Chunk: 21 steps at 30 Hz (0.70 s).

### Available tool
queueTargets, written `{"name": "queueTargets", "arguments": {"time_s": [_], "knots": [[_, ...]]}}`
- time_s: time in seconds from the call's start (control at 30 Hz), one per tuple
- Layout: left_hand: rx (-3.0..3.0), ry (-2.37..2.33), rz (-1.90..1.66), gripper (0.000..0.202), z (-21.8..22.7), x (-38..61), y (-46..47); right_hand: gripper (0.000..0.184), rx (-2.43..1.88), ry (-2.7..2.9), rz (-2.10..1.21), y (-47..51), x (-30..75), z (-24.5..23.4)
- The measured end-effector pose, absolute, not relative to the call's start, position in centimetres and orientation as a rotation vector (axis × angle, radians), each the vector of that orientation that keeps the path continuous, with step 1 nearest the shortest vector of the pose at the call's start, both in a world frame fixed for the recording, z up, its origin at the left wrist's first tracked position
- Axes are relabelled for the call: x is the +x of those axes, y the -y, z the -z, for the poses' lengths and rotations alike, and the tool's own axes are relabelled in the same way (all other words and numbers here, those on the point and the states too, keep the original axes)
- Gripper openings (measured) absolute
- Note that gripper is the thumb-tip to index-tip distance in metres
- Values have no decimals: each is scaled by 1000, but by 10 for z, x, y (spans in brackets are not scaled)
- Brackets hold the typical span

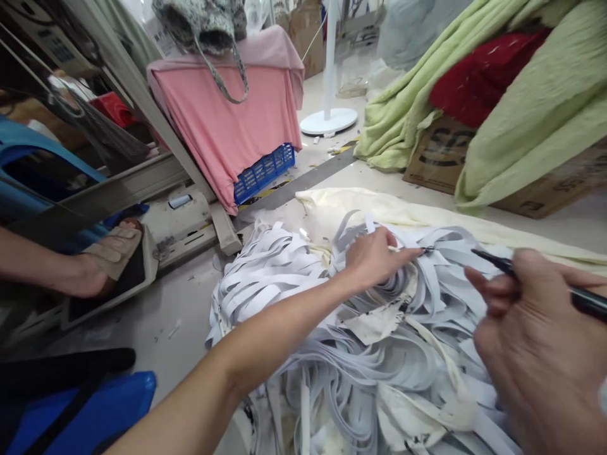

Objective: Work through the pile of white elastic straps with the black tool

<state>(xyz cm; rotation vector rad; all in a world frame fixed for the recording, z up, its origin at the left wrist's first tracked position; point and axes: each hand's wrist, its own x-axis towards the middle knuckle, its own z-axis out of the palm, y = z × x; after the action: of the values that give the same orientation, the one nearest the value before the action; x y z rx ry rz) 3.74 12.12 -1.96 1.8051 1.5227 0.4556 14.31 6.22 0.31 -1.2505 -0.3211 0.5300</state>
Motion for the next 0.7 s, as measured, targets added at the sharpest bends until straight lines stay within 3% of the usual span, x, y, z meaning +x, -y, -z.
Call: {"name": "queueTargets", "arguments": {"time_s": [0.1,0.3,0.7], "knots": [[1848,-1509,-370,32,28,37,-115,24,-1228,291,-604,-80,140,-4],[1910,-1463,-308,27,39,28,-96,25,-1212,418,-687,-93,137,21],[1893,-1467,-244,28,47,28,-86,18,-1755,858,-338,-83,153,53]]}}
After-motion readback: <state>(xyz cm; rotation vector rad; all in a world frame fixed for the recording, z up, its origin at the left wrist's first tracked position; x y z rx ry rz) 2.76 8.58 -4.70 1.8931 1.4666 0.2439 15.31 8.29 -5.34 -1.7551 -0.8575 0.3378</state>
